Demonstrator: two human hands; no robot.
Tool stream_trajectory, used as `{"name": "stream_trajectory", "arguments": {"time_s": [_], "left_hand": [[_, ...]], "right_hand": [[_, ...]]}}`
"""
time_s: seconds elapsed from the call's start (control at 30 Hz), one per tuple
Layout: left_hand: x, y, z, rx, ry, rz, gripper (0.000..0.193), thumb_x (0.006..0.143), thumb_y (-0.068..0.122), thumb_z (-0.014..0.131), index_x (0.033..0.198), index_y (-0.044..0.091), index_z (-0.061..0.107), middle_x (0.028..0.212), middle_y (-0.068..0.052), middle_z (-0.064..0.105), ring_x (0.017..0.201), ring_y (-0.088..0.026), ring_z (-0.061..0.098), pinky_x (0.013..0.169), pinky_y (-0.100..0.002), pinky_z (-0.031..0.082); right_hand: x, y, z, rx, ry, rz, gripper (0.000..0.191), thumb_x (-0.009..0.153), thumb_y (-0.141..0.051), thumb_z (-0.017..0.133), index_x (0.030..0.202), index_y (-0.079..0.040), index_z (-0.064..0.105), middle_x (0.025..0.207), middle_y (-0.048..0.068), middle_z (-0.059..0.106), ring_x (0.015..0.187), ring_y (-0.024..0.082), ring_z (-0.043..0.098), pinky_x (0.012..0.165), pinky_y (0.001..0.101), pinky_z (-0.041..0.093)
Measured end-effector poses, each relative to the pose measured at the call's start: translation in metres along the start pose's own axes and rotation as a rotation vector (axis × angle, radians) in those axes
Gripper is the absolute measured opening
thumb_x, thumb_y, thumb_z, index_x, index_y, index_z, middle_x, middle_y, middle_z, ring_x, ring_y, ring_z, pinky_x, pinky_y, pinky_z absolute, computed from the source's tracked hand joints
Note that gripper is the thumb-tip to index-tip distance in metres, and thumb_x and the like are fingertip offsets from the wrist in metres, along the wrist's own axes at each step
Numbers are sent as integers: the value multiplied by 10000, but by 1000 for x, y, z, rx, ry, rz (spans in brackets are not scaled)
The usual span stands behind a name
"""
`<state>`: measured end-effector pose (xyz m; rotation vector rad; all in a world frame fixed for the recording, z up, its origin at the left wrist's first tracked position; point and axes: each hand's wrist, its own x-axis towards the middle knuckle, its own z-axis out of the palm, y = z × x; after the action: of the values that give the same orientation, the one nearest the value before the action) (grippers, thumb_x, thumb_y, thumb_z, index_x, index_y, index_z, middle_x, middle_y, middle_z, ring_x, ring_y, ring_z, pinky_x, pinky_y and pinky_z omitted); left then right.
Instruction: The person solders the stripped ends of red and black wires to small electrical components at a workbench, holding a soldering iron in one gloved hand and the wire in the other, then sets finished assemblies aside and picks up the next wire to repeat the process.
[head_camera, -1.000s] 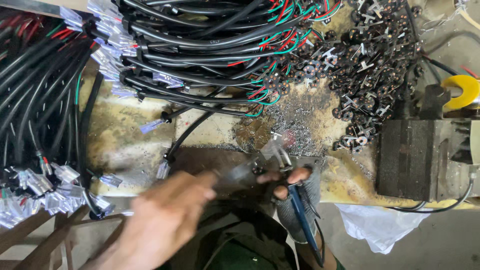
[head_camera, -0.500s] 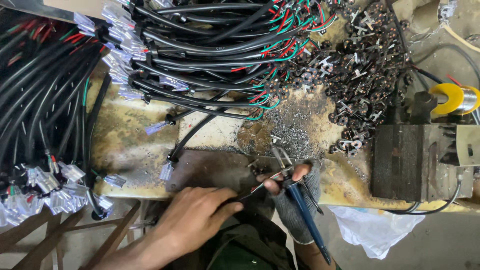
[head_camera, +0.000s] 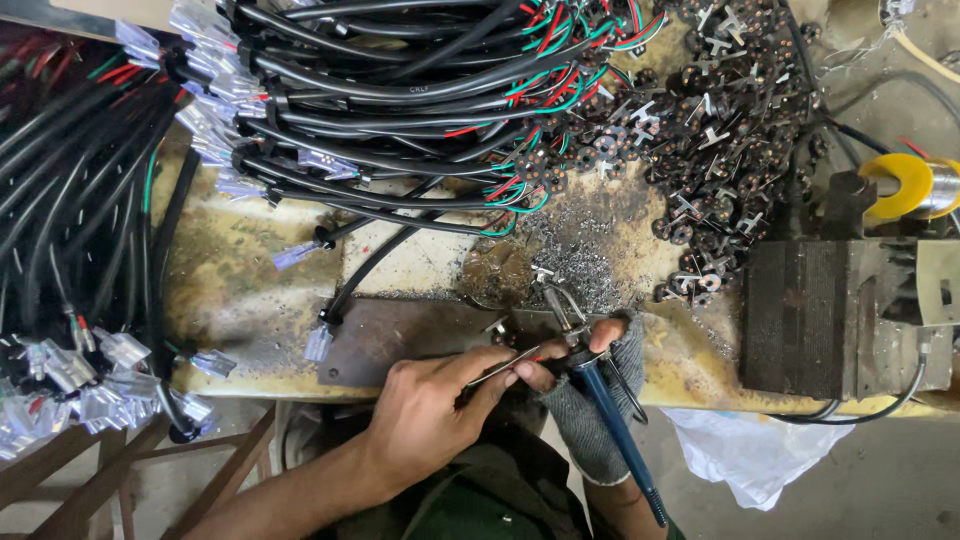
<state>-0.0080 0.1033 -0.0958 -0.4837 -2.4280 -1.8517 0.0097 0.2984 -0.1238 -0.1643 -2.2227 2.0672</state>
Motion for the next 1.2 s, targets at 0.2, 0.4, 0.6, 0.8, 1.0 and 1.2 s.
{"name": "stream_trajectory", "arguments": {"time_s": [0.2,0.4,0.6,0.8,1.0,1.2], "left_hand": [[3,-2,1,-72,-25,-90,121,982,150,680,988,31,700,803,-142,707,660,-313,713,556,-367,524],[7,0,3,-94,-98,-221,157,982,179,658,963,30,705,660,-130,659,565,-288,697,508,-377,496],[4,0,-3,-78,-200,-213,187,994,196,622,977,27,702,649,-159,619,531,-319,640,492,-402,460],[5,-14,-1,-426,-515,-624,379,1047,253,539,825,-8,702,568,-106,543,506,-158,488,492,-351,395],[10,-10,4,-300,-560,-658,390,979,220,530,724,-14,709,552,-97,579,478,-133,539,487,-339,426],[13,8,2,-100,-279,-264,176,940,192,688,907,27,743,744,-105,703,567,-173,640,497,-332,476]], "right_hand": [[1,-1,-8,-71,-46,5,506,844,22,833,1041,-102,384,862,58,752,842,115,677,839,256,525],[-2,4,-8,-120,-8,-53,537,822,6,858,1046,-108,383,860,43,715,824,91,659,796,236,520],[-2,5,-7,-87,5,-97,542,837,7,851,1054,-111,368,866,43,739,814,86,679,778,227,533],[-4,14,-14,12,-33,-51,563,809,76,839,1064,-104,370,855,107,731,812,168,695,779,294,556],[-5,35,-20,516,44,267,527,729,115,771,982,-99,362,825,188,692,790,291,752,727,401,634],[-6,30,-27,354,-79,147,528,827,58,755,1058,-145,325,883,170,694,776,210,693,771,330,581]]}}
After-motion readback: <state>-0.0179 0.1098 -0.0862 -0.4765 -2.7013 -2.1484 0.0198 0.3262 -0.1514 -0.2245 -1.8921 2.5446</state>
